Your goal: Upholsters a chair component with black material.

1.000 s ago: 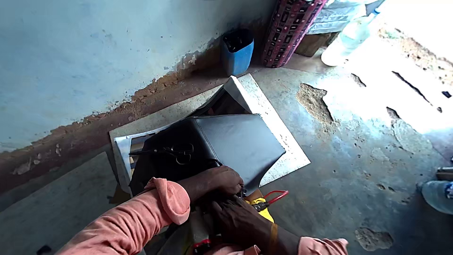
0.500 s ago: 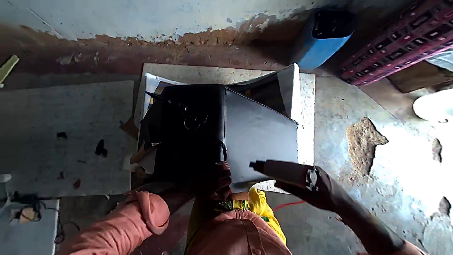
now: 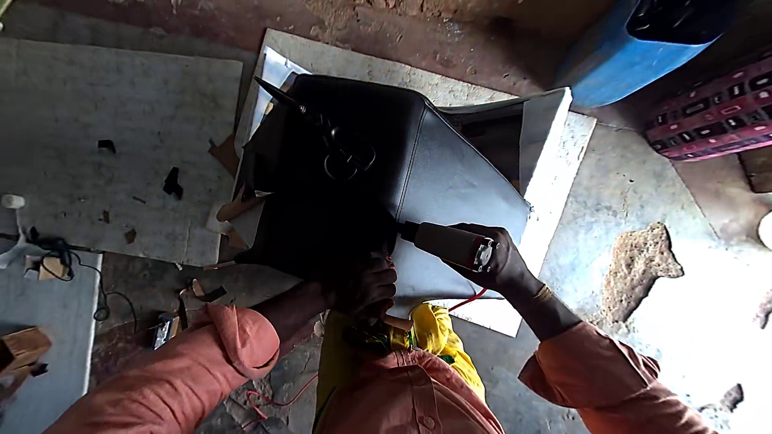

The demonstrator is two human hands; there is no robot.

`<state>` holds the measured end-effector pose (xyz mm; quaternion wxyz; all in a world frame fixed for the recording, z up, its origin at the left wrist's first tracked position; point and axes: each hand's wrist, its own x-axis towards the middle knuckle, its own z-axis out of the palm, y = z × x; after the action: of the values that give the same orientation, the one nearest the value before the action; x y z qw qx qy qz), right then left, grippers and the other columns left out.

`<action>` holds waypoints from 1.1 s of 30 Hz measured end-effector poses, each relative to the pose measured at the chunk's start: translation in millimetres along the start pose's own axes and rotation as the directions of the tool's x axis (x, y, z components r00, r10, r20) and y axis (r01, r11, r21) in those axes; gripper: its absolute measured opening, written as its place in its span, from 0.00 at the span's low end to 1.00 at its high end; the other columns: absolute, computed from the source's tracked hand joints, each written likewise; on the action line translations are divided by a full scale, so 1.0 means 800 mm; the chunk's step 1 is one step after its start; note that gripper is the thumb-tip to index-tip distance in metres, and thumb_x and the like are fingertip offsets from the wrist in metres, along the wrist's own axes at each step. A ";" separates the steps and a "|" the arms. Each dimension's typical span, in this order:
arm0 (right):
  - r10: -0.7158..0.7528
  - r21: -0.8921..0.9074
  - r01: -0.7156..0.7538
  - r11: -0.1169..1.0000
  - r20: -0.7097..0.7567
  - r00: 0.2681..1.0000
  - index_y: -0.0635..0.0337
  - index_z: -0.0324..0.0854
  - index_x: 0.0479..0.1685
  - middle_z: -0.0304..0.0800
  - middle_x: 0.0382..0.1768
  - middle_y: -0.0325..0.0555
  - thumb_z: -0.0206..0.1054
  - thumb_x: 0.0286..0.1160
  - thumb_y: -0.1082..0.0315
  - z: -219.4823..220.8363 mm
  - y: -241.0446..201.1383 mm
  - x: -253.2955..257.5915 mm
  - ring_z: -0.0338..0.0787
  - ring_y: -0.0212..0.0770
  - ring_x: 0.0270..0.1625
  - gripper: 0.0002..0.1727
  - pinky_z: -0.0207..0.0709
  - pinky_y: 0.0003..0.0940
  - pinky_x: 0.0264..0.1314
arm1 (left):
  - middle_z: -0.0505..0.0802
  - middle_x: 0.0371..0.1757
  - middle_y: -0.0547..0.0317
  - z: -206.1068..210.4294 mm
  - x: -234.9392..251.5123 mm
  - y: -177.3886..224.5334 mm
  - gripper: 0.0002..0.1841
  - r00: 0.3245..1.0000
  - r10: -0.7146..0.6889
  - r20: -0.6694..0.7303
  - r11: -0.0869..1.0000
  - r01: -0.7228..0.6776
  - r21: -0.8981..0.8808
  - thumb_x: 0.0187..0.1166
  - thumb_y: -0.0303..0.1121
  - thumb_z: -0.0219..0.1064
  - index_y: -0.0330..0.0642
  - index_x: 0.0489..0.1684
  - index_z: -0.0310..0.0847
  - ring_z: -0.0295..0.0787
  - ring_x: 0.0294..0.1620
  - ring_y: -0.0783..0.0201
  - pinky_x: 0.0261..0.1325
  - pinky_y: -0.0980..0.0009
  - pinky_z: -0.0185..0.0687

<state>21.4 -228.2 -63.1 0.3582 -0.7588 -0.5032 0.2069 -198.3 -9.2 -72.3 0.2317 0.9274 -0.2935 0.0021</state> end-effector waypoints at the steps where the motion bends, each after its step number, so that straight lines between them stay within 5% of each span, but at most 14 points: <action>1: 0.008 0.002 -0.008 1.000 0.001 1.000 0.50 0.92 0.48 0.97 0.40 0.37 0.73 0.59 0.53 0.000 -0.001 0.001 0.95 0.32 0.43 0.19 0.88 0.37 0.47 | 0.92 0.48 0.56 0.000 0.000 0.000 0.22 1.000 0.002 0.005 1.000 -0.002 0.007 0.86 0.49 0.52 0.46 0.43 0.90 0.87 0.60 0.54 0.80 0.54 0.71; 13: 0.076 -0.046 -0.070 0.996 0.153 0.985 0.46 0.92 0.45 0.95 0.35 0.38 0.70 0.60 0.49 -0.014 -0.002 0.018 0.95 0.39 0.38 0.17 0.86 0.51 0.39 | 0.92 0.45 0.58 0.001 0.009 0.003 0.19 0.999 -0.027 0.018 0.999 0.027 0.020 0.86 0.46 0.53 0.47 0.37 0.88 0.86 0.64 0.56 0.84 0.57 0.67; 33: 0.031 -0.068 -0.016 0.998 0.224 0.974 0.44 0.89 0.42 0.93 0.31 0.37 0.72 0.63 0.50 -0.014 0.012 0.037 0.94 0.40 0.35 0.13 0.86 0.53 0.36 | 0.92 0.42 0.61 -0.003 0.013 0.000 0.20 0.999 -0.039 0.013 0.995 0.038 0.088 0.84 0.49 0.53 0.49 0.32 0.87 0.88 0.61 0.58 0.83 0.58 0.70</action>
<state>46.5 -207.5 -61.5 0.2714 -0.7476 -0.5379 0.2794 -189.5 -14.4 -68.8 0.1889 0.9421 -0.2769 0.0038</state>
